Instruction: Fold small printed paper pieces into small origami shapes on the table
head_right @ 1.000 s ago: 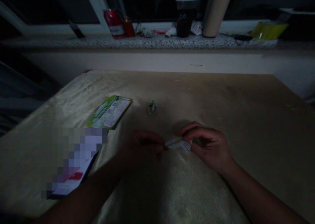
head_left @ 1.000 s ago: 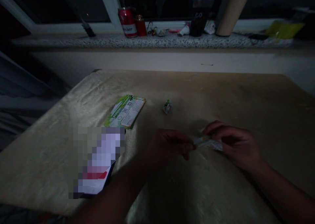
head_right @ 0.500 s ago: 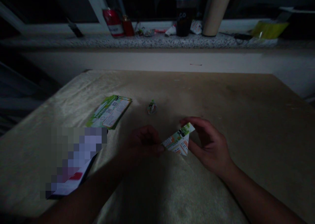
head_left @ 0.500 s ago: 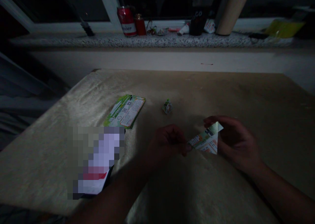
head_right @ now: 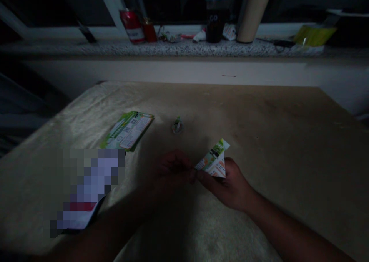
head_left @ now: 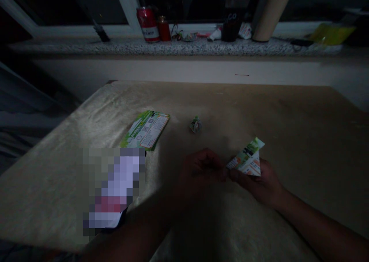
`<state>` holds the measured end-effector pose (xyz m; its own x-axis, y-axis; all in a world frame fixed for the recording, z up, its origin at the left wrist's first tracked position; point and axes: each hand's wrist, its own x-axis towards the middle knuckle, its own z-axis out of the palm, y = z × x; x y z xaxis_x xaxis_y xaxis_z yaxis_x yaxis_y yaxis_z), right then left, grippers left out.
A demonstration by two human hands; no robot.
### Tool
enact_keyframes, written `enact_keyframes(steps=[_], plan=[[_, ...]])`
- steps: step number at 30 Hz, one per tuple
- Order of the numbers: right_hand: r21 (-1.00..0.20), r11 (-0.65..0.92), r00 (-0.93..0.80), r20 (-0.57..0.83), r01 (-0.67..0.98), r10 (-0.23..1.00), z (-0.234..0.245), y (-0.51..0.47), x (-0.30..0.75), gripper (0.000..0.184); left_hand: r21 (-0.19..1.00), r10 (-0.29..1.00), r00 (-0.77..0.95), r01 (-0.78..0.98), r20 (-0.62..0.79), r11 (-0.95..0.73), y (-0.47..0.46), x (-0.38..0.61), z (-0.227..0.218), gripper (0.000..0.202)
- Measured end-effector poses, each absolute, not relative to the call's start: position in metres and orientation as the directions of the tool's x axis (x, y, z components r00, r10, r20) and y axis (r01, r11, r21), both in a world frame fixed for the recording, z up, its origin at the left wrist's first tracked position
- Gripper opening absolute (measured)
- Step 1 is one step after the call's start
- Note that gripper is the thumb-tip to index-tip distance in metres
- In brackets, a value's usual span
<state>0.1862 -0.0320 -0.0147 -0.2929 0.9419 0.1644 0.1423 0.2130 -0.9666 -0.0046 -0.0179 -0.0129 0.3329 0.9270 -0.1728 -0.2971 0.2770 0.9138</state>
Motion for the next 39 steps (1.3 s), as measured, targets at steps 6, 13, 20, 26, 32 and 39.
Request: enact_keyframes(steps=[6, 13, 20, 26, 32, 39], plan=[[-0.994, 0.107, -0.294, 0.094, 0.03, 0.951, -0.018, -0.032, 0.193, 0.026, 0.934, 0.864, 0.466, -0.185, -0.192, 0.307, -0.017, -0.006, -0.013, 0.029], [-0.996, 0.076, -0.293, 0.056, 0.056, 0.955, -0.022, -0.034, 0.192, 0.033, 0.981, 0.852, 0.49, 0.026, -0.182, 0.194, -0.022, -0.006, -0.01, 0.026], [-0.998, 0.034, -0.302, 0.015, 0.057, 0.953, -0.022, -0.038, 0.191, 0.035, 0.993, 0.819, 0.568, 0.117, -0.084, 0.021, -0.024, -0.009, -0.011, 0.028], [-0.999, -0.003, -0.324, 0.009, -0.036, 0.946, -0.03, -0.042, 0.193, 0.036, 0.99, 0.805, 0.584, -0.02, -0.102, 0.139, -0.025, -0.008, -0.011, 0.034], [-0.999, -0.025, -0.33, -0.009, -0.045, 0.944, -0.032, -0.041, 0.19, 0.039, 0.997, 0.82, 0.566, 0.035, -0.082, 0.075, -0.025, -0.007, -0.012, 0.028], [-0.999, -0.033, -0.278, -0.026, -0.021, 0.96, -0.018, -0.04, 0.182, 0.038, 0.998, 0.84, 0.539, 0.06, -0.061, 0.034, -0.022, -0.009, -0.011, 0.026]])
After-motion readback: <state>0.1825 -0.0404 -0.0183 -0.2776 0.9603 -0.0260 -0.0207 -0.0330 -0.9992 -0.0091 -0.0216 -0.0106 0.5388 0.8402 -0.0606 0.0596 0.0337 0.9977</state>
